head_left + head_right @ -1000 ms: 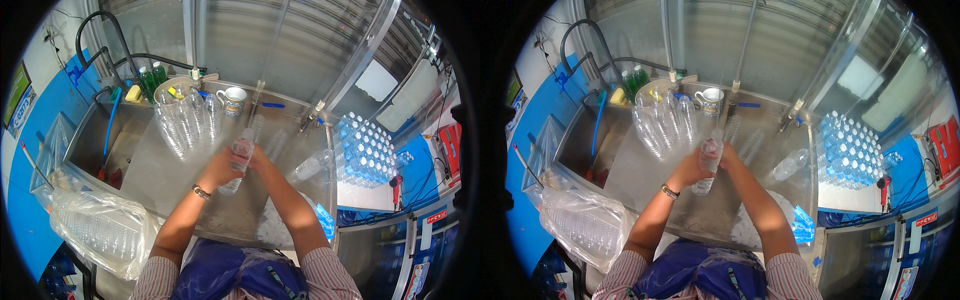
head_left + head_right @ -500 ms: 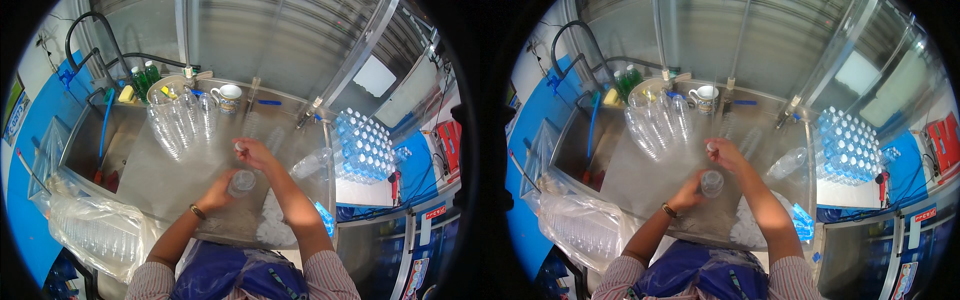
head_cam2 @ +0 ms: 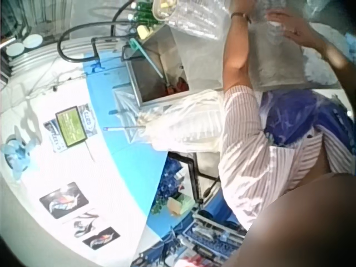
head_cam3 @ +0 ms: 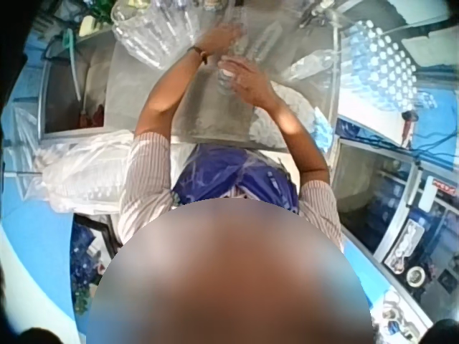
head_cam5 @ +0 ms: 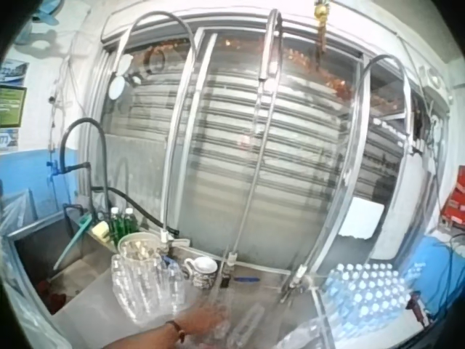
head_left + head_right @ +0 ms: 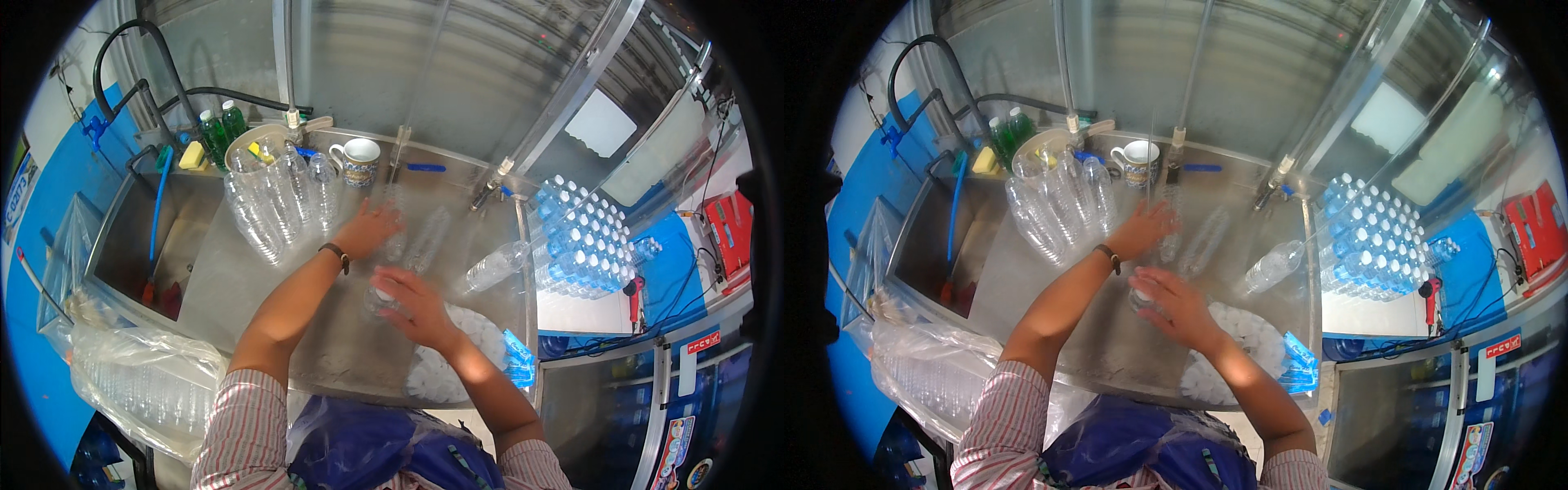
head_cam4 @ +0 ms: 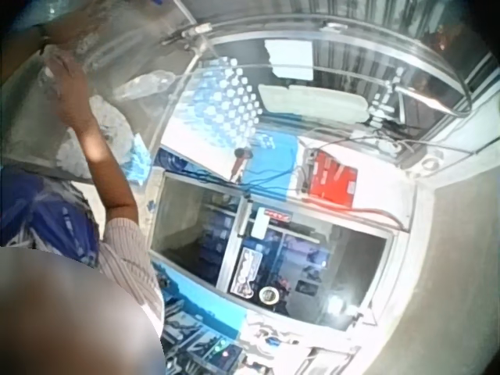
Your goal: The person repeatedly picks up empty plastic bottles, fills them with water from a tap, and caps them with white lids. The filled bottles are placed on a nearby surface while empty bottles are drawn from a plastic bag.
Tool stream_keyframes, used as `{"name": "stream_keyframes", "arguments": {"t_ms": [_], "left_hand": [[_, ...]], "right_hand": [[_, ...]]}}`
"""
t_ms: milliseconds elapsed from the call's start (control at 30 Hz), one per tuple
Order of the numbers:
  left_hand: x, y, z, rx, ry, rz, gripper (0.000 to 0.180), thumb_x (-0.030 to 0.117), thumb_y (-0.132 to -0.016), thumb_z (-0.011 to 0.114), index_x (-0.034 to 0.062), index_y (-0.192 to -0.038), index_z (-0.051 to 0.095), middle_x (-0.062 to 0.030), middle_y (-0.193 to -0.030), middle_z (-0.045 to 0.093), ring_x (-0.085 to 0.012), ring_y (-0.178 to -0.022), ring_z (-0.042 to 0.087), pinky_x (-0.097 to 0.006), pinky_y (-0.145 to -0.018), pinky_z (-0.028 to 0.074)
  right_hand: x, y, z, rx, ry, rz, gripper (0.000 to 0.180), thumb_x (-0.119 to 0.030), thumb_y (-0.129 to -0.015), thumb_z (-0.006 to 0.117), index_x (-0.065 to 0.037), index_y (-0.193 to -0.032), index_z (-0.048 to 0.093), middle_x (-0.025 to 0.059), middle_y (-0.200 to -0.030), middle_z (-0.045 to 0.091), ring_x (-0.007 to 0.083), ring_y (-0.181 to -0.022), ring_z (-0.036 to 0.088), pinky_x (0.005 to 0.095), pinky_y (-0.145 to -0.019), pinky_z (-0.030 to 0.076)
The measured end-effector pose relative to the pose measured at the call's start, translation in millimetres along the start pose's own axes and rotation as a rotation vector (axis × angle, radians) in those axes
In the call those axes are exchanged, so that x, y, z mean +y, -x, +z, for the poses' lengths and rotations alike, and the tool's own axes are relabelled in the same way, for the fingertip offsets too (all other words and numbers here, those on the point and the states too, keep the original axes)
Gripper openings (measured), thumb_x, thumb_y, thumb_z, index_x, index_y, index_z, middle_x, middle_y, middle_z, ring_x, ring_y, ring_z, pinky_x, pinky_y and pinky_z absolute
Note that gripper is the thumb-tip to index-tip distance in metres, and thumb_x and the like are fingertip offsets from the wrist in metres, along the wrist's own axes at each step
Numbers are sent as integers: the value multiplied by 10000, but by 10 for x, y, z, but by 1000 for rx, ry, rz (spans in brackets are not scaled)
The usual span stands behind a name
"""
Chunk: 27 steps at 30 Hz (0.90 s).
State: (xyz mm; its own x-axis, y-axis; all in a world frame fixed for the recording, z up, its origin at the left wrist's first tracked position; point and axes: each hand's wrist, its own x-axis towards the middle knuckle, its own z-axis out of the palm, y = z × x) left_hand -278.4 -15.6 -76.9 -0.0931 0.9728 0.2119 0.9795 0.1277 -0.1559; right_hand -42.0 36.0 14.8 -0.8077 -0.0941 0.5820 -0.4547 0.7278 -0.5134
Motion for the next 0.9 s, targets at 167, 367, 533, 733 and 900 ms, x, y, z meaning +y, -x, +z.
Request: {"name": "stream_keyframes", "arguments": {"t_ms": [167, 367, 533, 733, 900], "left_hand": [[140, 235, -426, 285, 704, -376, 686, 318, -812, 735, 42, -1387, 481, -193, -1398, 501, -370, -1265, 493, -460, -1046, 416], [303, 507, -554, 277, 976, -676, 729, 362, -807, 764, -13, -1365, 483, -237, -1302, 554, -378, -1157, 569, -439, -939, 494], [381, 433, -509, 280, 889, -705, 734, 311, -801, 768, -2, -1390, 464, -255, -1318, 542, -377, -1187, 558, -436, -974, 473], [461, 808, -543, 111, 856, -594, 877, 236, -720, 820, 39, -1458, 390, -267, -1363, 506, -397, -1257, 509, -441, -1043, 428], [1157, 1257, -470, 190, 1110, -302, 953, 220, -676, 842, 30, -1468, 348, -257, -1350, 518, -385, -1257, 511, -435, -1045, 431]], "right_hand": [[95, 46, 173, 81, 118, -142, 484, -70, -765, 759, -104, -1233, 641, 83, -1327, 591, 282, -1056, 643, 387, -857, 521], [35, 68, 159, 79, 142, -128, 373, -107, -784, 752, -53, -1145, 675, 118, -1282, 626, 294, -1087, 632, 387, -913, 501], [342, -222, 92, 307, 207, 28, 572, -180, -839, 720, -66, -1366, 530, 158, -1329, 589, 307, -1205, 571, 403, -1008, 447], [910, -688, 198, -26, 18, 359, 738, -251, -767, 806, -103, -1403, 463, 164, -1251, 613, 332, -1136, 595, 431, -996, 448], [774, -713, 117, -45, 38, 492, 655, -220, -723, 838, -109, -1290, 531, 125, -1148, 667, 303, -1023, 649, 409, -880, 506]]}}
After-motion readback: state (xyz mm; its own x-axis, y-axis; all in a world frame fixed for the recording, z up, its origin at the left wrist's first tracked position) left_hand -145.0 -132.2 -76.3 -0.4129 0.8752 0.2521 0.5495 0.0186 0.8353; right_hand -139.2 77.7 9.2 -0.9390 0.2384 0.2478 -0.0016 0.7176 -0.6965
